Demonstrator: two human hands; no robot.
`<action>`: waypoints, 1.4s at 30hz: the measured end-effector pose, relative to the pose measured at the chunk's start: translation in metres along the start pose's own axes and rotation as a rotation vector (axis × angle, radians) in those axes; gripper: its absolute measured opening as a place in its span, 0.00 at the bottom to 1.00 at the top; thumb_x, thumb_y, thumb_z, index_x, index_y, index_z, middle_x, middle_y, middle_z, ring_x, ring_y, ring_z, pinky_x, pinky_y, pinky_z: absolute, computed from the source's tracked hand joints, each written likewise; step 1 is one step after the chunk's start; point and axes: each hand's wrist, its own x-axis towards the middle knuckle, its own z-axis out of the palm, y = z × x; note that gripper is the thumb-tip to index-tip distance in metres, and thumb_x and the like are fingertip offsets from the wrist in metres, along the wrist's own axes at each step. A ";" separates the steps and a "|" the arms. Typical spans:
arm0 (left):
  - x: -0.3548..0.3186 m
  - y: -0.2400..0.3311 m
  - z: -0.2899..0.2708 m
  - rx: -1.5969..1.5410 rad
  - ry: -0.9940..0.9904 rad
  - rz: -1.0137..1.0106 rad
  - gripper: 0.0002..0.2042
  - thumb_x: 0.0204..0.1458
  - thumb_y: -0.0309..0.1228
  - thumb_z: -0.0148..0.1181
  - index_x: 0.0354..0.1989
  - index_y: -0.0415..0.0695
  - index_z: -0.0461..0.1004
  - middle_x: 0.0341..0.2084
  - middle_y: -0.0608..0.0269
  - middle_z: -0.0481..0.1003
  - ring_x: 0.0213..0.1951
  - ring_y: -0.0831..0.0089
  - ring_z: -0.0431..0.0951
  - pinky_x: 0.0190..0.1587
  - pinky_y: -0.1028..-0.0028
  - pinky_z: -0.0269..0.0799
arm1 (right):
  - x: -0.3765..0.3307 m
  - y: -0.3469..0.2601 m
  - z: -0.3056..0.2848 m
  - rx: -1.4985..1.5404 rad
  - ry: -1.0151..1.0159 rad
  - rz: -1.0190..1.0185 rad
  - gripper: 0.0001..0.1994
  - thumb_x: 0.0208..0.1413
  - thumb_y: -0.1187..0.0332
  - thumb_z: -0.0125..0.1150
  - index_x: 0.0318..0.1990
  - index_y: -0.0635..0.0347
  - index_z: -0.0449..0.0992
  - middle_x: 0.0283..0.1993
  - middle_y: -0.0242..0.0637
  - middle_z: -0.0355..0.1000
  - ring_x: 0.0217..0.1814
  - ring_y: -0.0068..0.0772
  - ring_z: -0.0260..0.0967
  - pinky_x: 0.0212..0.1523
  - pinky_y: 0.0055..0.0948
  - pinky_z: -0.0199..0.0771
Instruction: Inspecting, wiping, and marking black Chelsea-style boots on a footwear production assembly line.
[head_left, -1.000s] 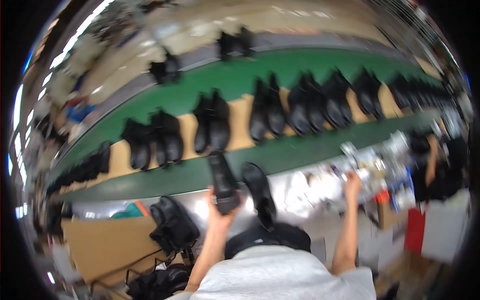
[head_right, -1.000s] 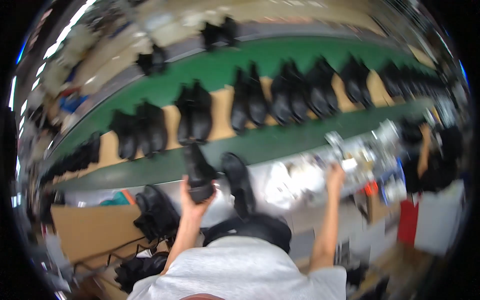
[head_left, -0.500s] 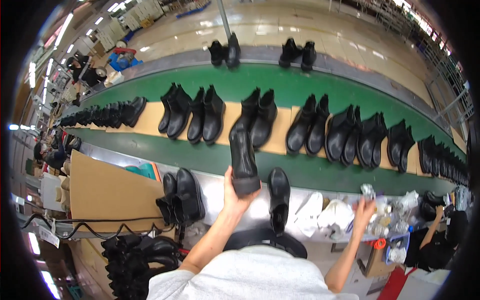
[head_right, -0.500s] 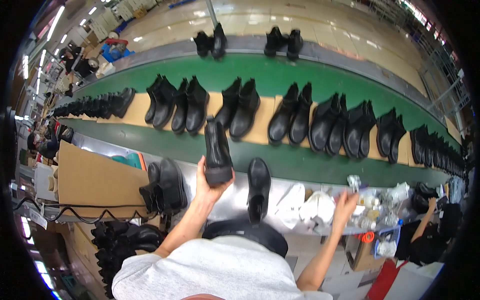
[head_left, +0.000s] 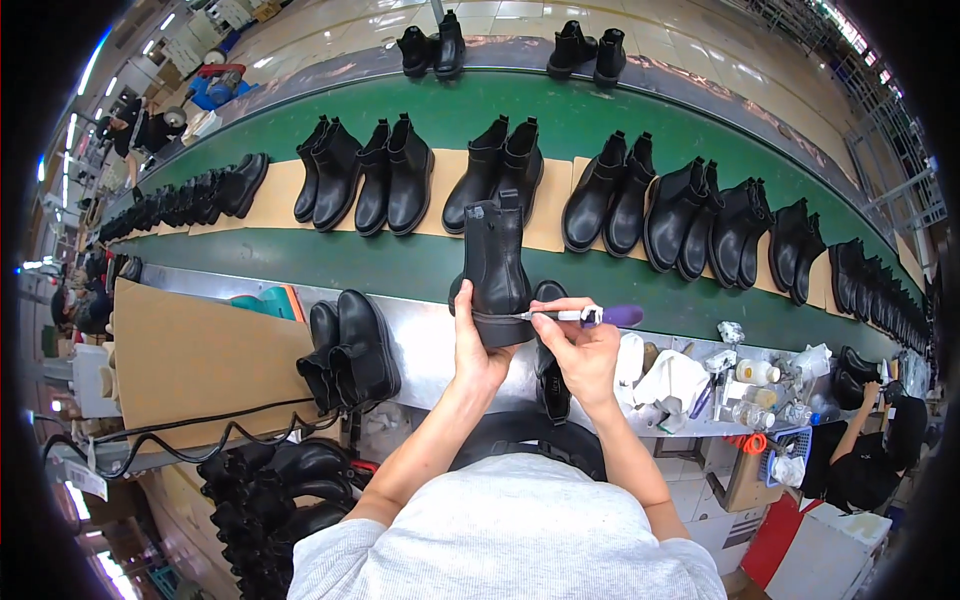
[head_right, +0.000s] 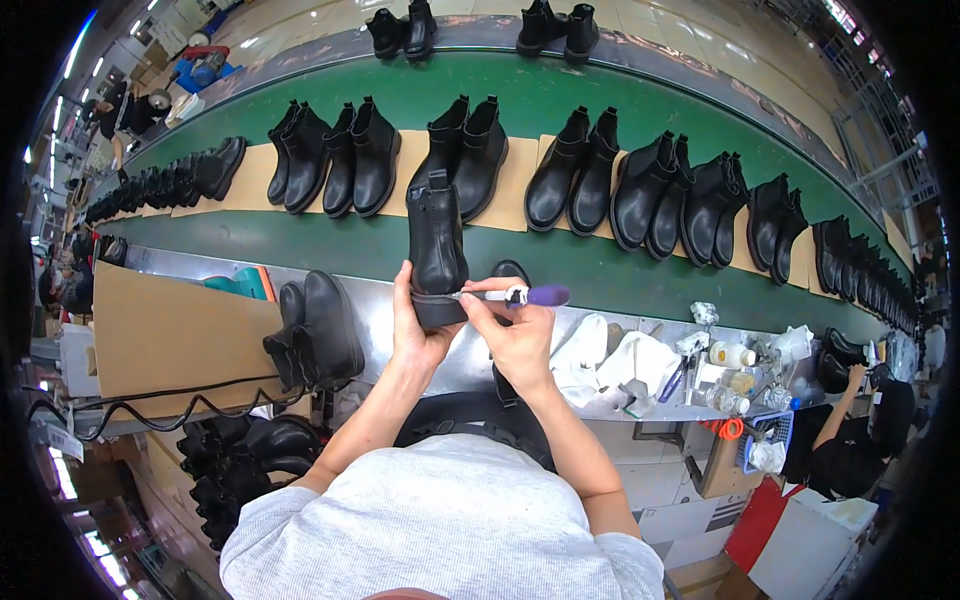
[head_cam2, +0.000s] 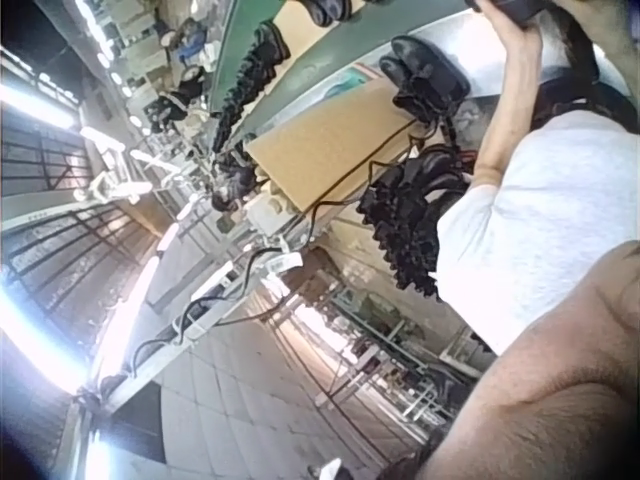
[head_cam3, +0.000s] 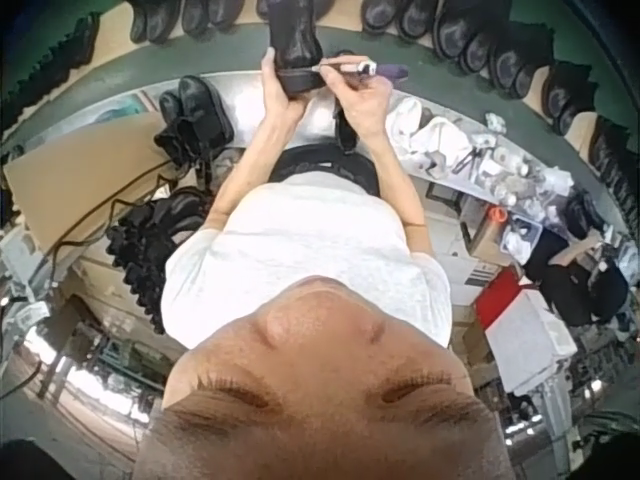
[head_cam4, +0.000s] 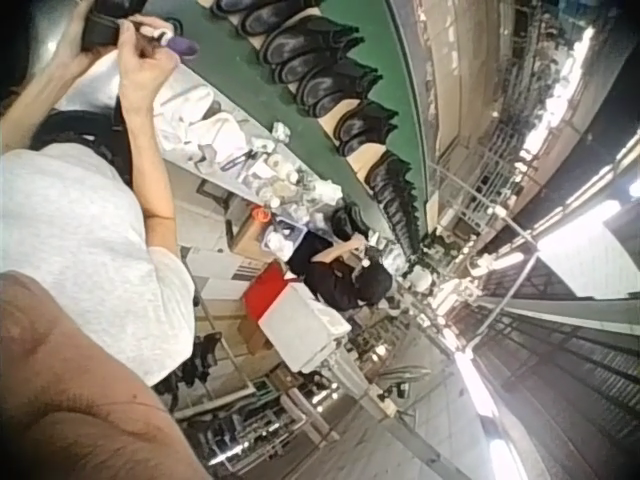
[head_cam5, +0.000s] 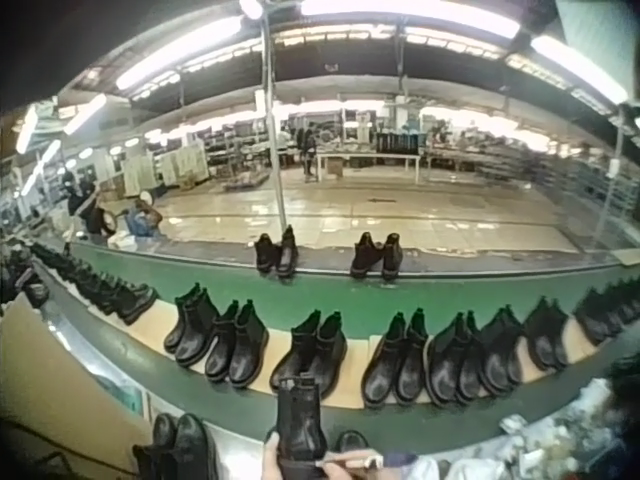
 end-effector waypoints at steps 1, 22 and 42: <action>0.000 0.000 0.001 0.018 0.008 0.005 0.24 0.50 0.55 0.50 0.42 0.47 0.69 0.36 0.59 0.73 0.38 0.67 0.75 0.43 0.63 0.72 | 0.001 0.003 -0.002 -0.090 0.007 -0.017 0.09 0.50 0.79 0.60 0.39 0.69 0.71 0.37 0.40 0.74 0.35 0.23 0.73 0.35 0.18 0.73; 0.007 -0.007 -0.001 0.086 -0.013 0.116 0.21 0.50 0.53 0.53 0.42 0.49 0.69 0.34 0.66 0.75 0.36 0.73 0.77 0.40 0.69 0.75 | 0.005 0.006 -0.012 0.022 0.046 0.101 0.07 0.51 0.79 0.57 0.37 0.67 0.67 0.34 0.41 0.72 0.39 0.30 0.73 0.37 0.25 0.79; 0.033 -0.007 -0.186 0.371 0.193 -0.072 0.18 0.55 0.43 0.47 0.47 0.43 0.68 0.44 0.59 0.72 0.42 0.69 0.74 0.46 0.66 0.69 | -0.054 0.050 -0.352 -1.540 0.336 0.783 0.14 0.39 0.63 0.60 0.26 0.69 0.74 0.24 0.52 0.73 0.28 0.53 0.72 0.36 0.44 0.71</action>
